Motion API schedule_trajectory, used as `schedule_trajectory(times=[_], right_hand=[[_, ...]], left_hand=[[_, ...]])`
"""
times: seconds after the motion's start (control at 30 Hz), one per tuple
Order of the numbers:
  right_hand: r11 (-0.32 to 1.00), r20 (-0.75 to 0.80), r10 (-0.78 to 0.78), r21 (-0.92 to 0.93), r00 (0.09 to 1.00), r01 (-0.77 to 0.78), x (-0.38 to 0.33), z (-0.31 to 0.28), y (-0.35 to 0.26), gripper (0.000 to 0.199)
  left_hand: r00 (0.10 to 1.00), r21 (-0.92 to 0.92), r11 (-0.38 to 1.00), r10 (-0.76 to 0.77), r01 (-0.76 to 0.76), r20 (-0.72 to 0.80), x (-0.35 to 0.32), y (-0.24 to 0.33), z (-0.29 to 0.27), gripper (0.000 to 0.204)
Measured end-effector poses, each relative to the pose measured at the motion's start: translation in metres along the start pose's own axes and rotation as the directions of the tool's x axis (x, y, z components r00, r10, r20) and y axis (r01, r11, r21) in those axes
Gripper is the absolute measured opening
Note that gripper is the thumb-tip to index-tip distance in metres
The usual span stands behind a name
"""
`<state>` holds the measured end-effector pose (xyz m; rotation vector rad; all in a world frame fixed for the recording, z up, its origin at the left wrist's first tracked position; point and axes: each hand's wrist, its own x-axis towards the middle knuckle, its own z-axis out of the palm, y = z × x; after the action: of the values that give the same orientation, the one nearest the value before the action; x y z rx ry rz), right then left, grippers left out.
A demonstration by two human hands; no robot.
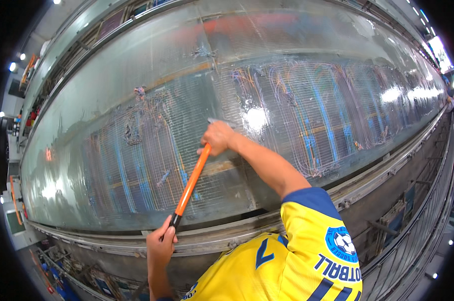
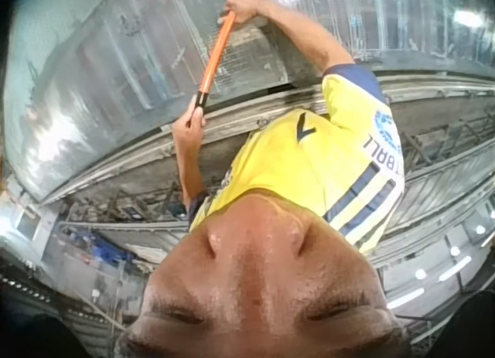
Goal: The person uses a long-handled squeegee to scrape and wipe a large curved glass window from the inside, removing dried residue and streaks. The person repeatedly moves the squeegee across the surface, occasionally wiping the blade with their hand to clear debris.
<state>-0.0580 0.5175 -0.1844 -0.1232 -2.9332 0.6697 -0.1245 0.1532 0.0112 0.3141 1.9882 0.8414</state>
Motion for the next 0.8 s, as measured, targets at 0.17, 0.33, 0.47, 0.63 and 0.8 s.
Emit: schedule_trajectory(times=[0.17, 0.33, 0.47, 0.63, 0.8], right_hand=[[0.997, 0.011, -0.001, 0.073, 1.0, 0.001, -0.06, 0.009, -0.021, 0.054], [1.0, -0.002, 0.022, 0.008, 1.0, -0.022, -0.018, 0.012, -0.009, 0.05], [0.991, -0.06, -0.104, -0.093, 0.993, 0.098, 0.061, 0.001, 0.029, 0.044], [0.983, -0.563, -0.181, -0.093, 0.806, 0.155, 0.042, -0.029, -0.076, 0.036], [0.998, -0.584, 0.012, -0.042, 0.812, -0.045, -0.088, 0.018, -0.145, 0.023]], left_hand=[[0.999, 0.085, 0.996, -0.011, 0.008, 0.043, -0.037, -0.009, 0.007, 0.041], [1.0, 0.062, 0.998, -0.001, 0.001, 0.009, -0.009, -0.001, -0.004, 0.043], [0.979, 0.021, 0.982, 0.187, -0.186, -0.086, 0.02, -0.023, 0.018, 0.041], [0.487, 0.773, 0.489, 0.83, -0.405, -0.271, -0.051, -0.067, 0.001, 0.042], [0.751, 0.511, 0.754, 0.6, -0.414, -0.276, -0.123, -0.117, 0.023, 0.051]])
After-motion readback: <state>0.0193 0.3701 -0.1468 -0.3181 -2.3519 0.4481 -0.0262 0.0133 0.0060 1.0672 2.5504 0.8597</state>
